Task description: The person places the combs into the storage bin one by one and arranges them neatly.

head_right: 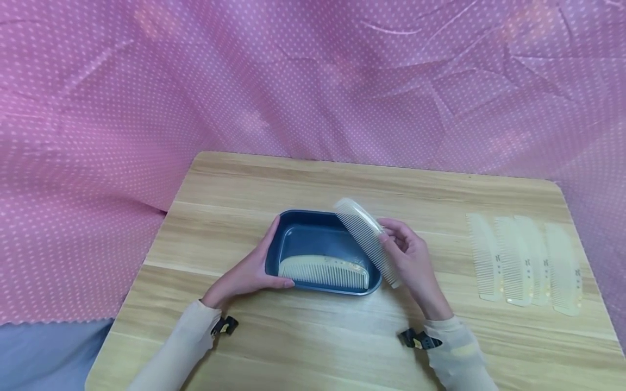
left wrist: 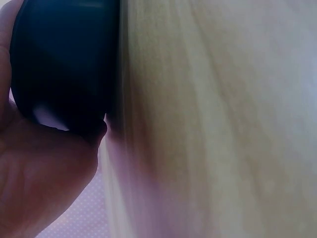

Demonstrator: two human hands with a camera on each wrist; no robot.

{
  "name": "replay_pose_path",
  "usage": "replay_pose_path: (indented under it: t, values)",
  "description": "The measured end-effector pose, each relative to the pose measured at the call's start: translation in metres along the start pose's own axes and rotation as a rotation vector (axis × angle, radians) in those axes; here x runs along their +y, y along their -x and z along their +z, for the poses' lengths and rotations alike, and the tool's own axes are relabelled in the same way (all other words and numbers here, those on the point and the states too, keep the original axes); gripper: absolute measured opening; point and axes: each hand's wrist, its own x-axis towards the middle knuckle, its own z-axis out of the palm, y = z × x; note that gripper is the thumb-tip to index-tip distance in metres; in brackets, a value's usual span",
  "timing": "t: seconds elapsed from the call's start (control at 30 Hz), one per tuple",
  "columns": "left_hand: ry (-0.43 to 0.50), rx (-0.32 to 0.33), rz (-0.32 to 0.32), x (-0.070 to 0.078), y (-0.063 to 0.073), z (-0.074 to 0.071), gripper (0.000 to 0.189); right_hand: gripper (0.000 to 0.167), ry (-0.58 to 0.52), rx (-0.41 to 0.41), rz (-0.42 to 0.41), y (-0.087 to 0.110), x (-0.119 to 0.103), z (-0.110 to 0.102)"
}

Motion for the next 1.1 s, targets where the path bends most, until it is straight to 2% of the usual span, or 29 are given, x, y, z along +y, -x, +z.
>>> replay_pose_path:
  t: [0.23,0.43,0.73,1.1]
  values:
    - [0.0,-0.005,-0.016,-0.002,0.0,0.0,0.14,0.037,0.005,-0.047,-0.002,0.002,-0.007,0.012]
    - [-0.008,-0.002,-0.006,-0.001,-0.001,-0.001,0.139,0.033,0.009,-0.072,-0.035,0.0,-0.011,0.019]
    - [0.004,-0.012,0.023,0.004,0.0,-0.002,0.143,0.032,0.078,-0.191,-0.008,-0.006,-0.018,0.028]
    - [0.011,-0.007,0.001,0.001,-0.001,-0.002,0.141,0.029,0.134,-0.296,-0.069,-0.016,-0.02,0.034]
